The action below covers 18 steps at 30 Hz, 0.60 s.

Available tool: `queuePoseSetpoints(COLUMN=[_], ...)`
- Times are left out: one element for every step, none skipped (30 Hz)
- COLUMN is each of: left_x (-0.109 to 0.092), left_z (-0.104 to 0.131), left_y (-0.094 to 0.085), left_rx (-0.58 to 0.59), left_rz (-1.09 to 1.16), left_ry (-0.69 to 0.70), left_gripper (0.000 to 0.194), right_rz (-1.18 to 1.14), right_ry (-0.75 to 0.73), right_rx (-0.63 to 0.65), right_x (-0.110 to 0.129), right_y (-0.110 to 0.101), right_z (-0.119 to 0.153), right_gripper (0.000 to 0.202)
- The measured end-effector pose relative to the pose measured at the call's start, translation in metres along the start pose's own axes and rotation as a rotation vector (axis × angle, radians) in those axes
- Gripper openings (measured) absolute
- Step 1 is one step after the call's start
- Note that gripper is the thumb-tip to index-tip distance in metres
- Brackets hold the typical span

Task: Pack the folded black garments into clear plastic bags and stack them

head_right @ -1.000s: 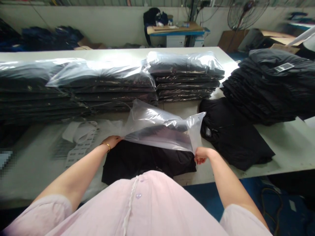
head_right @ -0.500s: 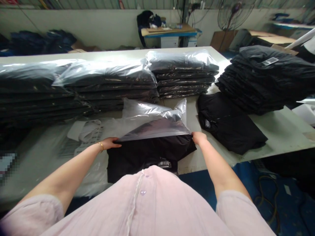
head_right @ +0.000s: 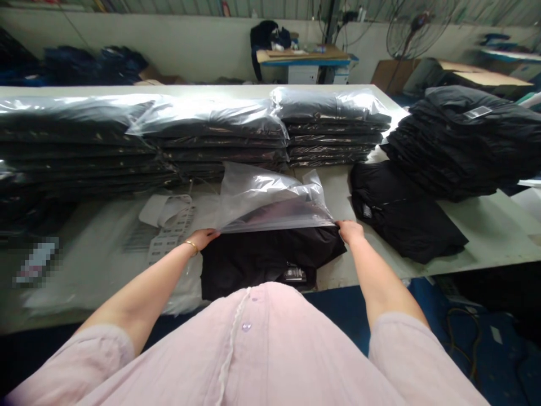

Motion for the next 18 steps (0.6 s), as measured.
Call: queuePoseSetpoints(left_x=[0.007, 0.013, 0.019, 0.023, 0.026, 0.027, 0.028, 0.027, 0.025, 0.023, 0.020, 0.018, 0.016, 0.015, 0.015, 0.016, 0.017, 0.018], left_z=[0.001, 0.003, 0.005, 0.007, 0.009, 0.012, 0.015, 0.017, 0.020, 0.022, 0.024, 0.027, 0.029, 0.032, 0.036, 0.039, 0.043, 0.047], left_y=[-0.004, -0.008, -0.012, -0.016, -0.021, -0.025, -0.028, -0.030, -0.031, -0.031, -0.030, -0.027, -0.025, -0.021, -0.017, -0.013, -0.009, -0.004], left_rx=[0.037, 0.095, 0.174, 0.266, 0.354, 0.426, 0.470, 0.482, 0.461, 0.422, 0.376, 0.326, 0.274, 0.221, 0.157, 0.088, 0.016, -0.048], left_rz=[0.035, 0.074, 0.116, 0.152, 0.172, 0.165, 0.125, 0.053, -0.042, -0.140, -0.225, -0.288, -0.326, -0.338, -0.324, -0.295, -0.265, -0.244], left_ry=[0.015, 0.034, 0.057, 0.083, 0.111, 0.140, 0.164, 0.178, 0.178, 0.169, 0.155, 0.137, 0.113, 0.082, 0.037, -0.020, -0.083, -0.146], left_gripper=[0.053, 0.053, 0.055, 0.058, 0.063, 0.068, 0.071, 0.072, 0.071, 0.069, 0.066, 0.063, 0.059, 0.056, 0.052, 0.048, 0.043, 0.040], right_rz=[-0.008, -0.014, -0.017, -0.020, -0.023, -0.025, -0.028, -0.032, -0.035, -0.040, -0.047, -0.055, -0.064, -0.073, -0.081, -0.090, -0.098, -0.104], right_ry=[0.012, 0.022, 0.030, 0.034, 0.036, 0.037, 0.038, 0.041, 0.045, 0.051, 0.058, 0.064, 0.069, 0.072, 0.070, 0.065, 0.054, 0.037], right_rx=[0.011, 0.022, 0.033, 0.042, 0.049, 0.055, 0.059, 0.063, 0.069, 0.074, 0.078, 0.080, 0.081, 0.081, 0.081, 0.084, 0.088, 0.097], right_x=[0.001, 0.002, 0.004, 0.006, 0.009, 0.011, 0.013, 0.014, 0.016, 0.017, 0.018, 0.020, 0.021, 0.021, 0.022, 0.022, 0.022, 0.022], right_y=[0.000, 0.001, 0.000, 0.000, -0.001, -0.002, -0.002, -0.003, -0.004, -0.005, -0.006, -0.006, -0.006, -0.006, -0.006, -0.006, -0.006, -0.006], right_z=[-0.001, -0.001, -0.002, -0.002, -0.003, -0.003, -0.004, -0.005, -0.005, -0.006, -0.006, -0.006, -0.006, -0.006, -0.006, -0.005, -0.005, -0.005], right_gripper=[0.049, 0.048, 0.046, 0.044, 0.043, 0.041, 0.040, 0.040, 0.040, 0.039, 0.039, 0.039, 0.040, 0.040, 0.041, 0.042, 0.043, 0.044])
Point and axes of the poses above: each hand's wrist, its own z-axis away from the middle knuckle, its own y-axis out of the palm, x = y × z, the point moved 1 cm from there along -z, towards the middle knuckle, and after that the axes turned 1 degree about x, right-handed, at the moved point
